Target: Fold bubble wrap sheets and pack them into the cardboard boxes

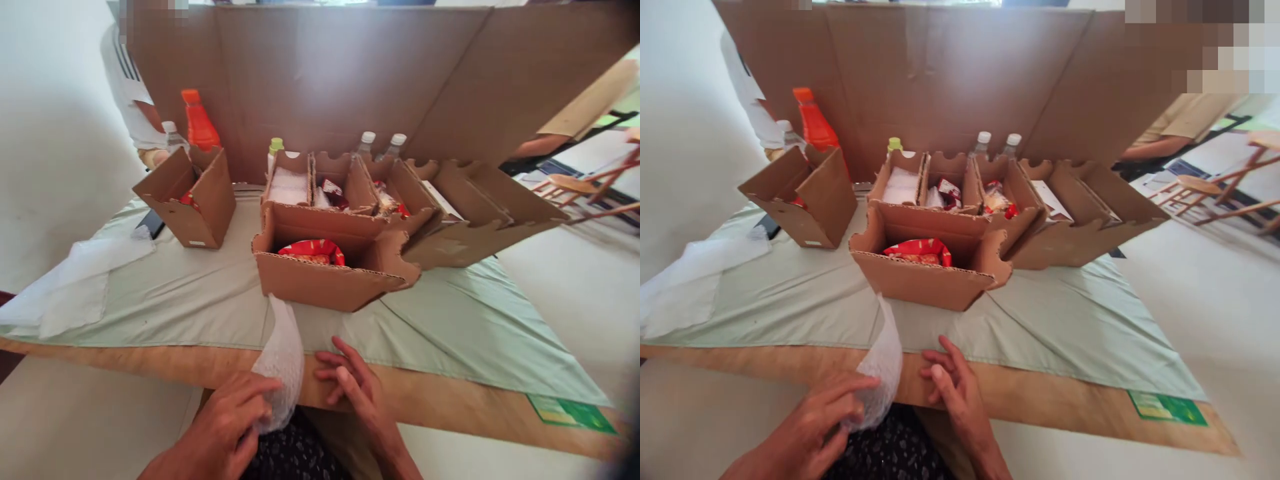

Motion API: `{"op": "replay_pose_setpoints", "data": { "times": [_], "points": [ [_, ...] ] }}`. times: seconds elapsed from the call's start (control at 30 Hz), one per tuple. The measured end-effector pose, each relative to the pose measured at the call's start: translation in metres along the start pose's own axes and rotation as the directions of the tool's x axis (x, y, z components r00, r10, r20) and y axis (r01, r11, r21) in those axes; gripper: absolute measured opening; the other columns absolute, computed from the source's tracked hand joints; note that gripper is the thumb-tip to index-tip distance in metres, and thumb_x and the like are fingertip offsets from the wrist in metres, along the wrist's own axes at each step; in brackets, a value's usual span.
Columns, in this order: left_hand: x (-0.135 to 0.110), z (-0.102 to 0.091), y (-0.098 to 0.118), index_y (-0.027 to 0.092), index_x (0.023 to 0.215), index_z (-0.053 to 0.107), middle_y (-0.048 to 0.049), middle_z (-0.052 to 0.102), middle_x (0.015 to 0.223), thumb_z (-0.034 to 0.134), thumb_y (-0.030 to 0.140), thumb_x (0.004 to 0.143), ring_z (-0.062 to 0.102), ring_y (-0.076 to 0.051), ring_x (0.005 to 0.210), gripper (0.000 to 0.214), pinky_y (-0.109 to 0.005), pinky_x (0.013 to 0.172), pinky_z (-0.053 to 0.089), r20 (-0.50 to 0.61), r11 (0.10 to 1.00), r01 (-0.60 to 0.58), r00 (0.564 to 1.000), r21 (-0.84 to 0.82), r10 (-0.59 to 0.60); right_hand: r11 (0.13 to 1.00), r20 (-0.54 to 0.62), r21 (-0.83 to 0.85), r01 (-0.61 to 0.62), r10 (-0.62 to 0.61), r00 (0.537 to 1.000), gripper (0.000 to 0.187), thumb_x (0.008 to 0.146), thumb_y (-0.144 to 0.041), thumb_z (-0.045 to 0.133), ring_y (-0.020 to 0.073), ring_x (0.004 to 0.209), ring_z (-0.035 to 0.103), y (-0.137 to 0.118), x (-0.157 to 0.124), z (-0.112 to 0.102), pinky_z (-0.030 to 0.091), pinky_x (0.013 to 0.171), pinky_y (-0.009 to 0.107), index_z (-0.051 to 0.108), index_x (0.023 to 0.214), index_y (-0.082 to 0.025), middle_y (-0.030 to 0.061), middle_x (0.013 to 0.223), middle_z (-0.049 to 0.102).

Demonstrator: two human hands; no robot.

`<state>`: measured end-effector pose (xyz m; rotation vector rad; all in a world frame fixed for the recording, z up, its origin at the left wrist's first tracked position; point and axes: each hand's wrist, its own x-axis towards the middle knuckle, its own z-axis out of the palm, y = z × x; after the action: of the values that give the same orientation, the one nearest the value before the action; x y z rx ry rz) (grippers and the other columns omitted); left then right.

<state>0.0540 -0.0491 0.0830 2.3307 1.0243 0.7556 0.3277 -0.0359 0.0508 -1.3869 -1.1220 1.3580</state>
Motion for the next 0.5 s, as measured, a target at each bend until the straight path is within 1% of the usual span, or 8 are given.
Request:
{"op": "replay_pose_setpoints", "data": {
  "times": [0.03, 0.1, 0.17, 0.23, 0.27, 0.33, 0.4, 0.5],
  "points": [
    [-0.004, 0.005, -0.002, 0.026, 0.090, 0.057, -0.0026, 0.075, 0.122, 0.045, 0.003, 0.068, 0.070, -0.020, 0.108, 0.035, -0.034, 0.091, 0.057, 0.037, 0.998, -0.058, 0.998, -0.021, 0.059, 1.000, 0.007, 0.028, -0.010, 0.010, 1.000, 0.072, 0.091, -0.063, 0.055, 0.0299, 0.091, 0.076, 0.001, 0.001, 0.006, 0.060, 0.055, 0.035, 0.048, 0.147, -0.018, 0.0202, 0.120, 0.073],
    [-0.012, 0.015, -0.006, 0.026, 0.088, 0.057, -0.0009, 0.076, 0.119, 0.045, 0.004, 0.068, 0.069, -0.019, 0.104, 0.032, -0.032, 0.087, 0.057, 0.095, 0.986, -0.159, 0.982, -0.057, 0.164, 1.000, -0.021, -0.019, 0.011, -0.011, 1.000, 0.074, 0.087, -0.060, 0.062, 0.0302, 0.095, 0.074, -0.002, 0.007, 0.015, 0.062, 0.064, 0.039, 0.049, 0.146, -0.017, 0.0184, 0.120, 0.073],
    [-0.017, 0.020, -0.010, 0.026, 0.088, 0.058, 0.0001, 0.076, 0.117, 0.045, 0.003, 0.074, 0.069, -0.017, 0.105, 0.030, -0.030, 0.086, 0.057, 0.132, 0.971, -0.236, 0.962, -0.043, 0.240, 0.991, -0.002, -0.126, 0.049, -0.050, 0.999, 0.063, 0.083, -0.050, 0.067, 0.0280, 0.093, 0.073, -0.010, 0.013, 0.021, 0.062, 0.077, 0.041, 0.060, 0.135, -0.016, 0.0138, 0.111, 0.075],
    [-0.016, 0.017, -0.012, 0.026, 0.086, 0.059, -0.0009, 0.077, 0.114, 0.044, 0.003, 0.079, 0.069, -0.017, 0.107, 0.028, -0.030, 0.087, 0.057, 0.113, 0.961, -0.277, 0.955, 0.017, 0.274, 0.983, 0.021, -0.165, 0.082, -0.080, 0.997, 0.047, 0.085, -0.044, 0.064, 0.0246, 0.084, 0.071, -0.020, 0.016, 0.023, 0.061, 0.076, 0.038, 0.067, 0.122, -0.016, 0.0090, 0.098, 0.075],
    [-0.013, 0.012, -0.013, 0.026, 0.086, 0.060, -0.0023, 0.077, 0.114, 0.044, 0.003, 0.080, 0.068, -0.019, 0.109, 0.028, -0.032, 0.090, 0.056, 0.091, 0.961, -0.271, 0.960, 0.059, 0.265, 0.982, 0.004, -0.162, 0.096, -0.096, 0.995, 0.042, 0.087, -0.043, 0.061, 0.0233, 0.081, 0.071, -0.024, 0.016, 0.023, 0.061, 0.073, 0.036, 0.068, 0.120, -0.017, 0.0078, 0.094, 0.075],
    [-0.002, -0.001, -0.017, 0.025, 0.090, 0.062, -0.0057, 0.076, 0.118, 0.044, 0.002, 0.082, 0.065, -0.023, 0.118, 0.030, -0.040, 0.099, 0.054, 0.021, 0.969, -0.192, 0.981, 0.158, 0.191, 0.977, -0.112, -0.172, 0.128, -0.149, 0.982, 0.042, 0.090, -0.044, 0.059, 0.0225, 0.081, 0.071, -0.026, 0.015, 0.017, 0.060, 0.071, 0.033, 0.066, 0.123, -0.018, 0.0077, 0.097, 0.075],
    [0.013, -0.014, -0.025, 0.024, 0.095, 0.065, -0.0080, 0.072, 0.128, 0.045, 0.000, 0.083, 0.058, -0.028, 0.130, 0.034, -0.049, 0.108, 0.048, -0.028, 0.962, -0.111, 0.992, 0.248, 0.122, 0.955, -0.254, -0.252, 0.155, -0.220, 0.942, 0.048, 0.089, -0.046, 0.063, 0.0236, 0.088, 0.071, -0.021, 0.015, 0.005, 0.060, 0.076, 0.035, 0.063, 0.128, -0.019, 0.0094, 0.106, 0.075],
    [0.027, -0.020, -0.042, 0.023, 0.107, 0.068, -0.0104, 0.066, 0.138, 0.046, -0.002, 0.079, 0.053, -0.032, 0.136, 0.044, -0.057, 0.111, 0.045, 0.018, 0.934, -0.102, 0.995, 0.343, 0.102, 0.885, -0.329, -0.451, 0.112, -0.282, 0.901, 0.054, 0.086, -0.046, 0.064, 0.0248, 0.085, 0.072, -0.004, 0.013, -0.021, 0.060, 0.078, 0.040, 0.060, 0.131, -0.018, 0.0103, 0.102, 0.076]
  ]
}}
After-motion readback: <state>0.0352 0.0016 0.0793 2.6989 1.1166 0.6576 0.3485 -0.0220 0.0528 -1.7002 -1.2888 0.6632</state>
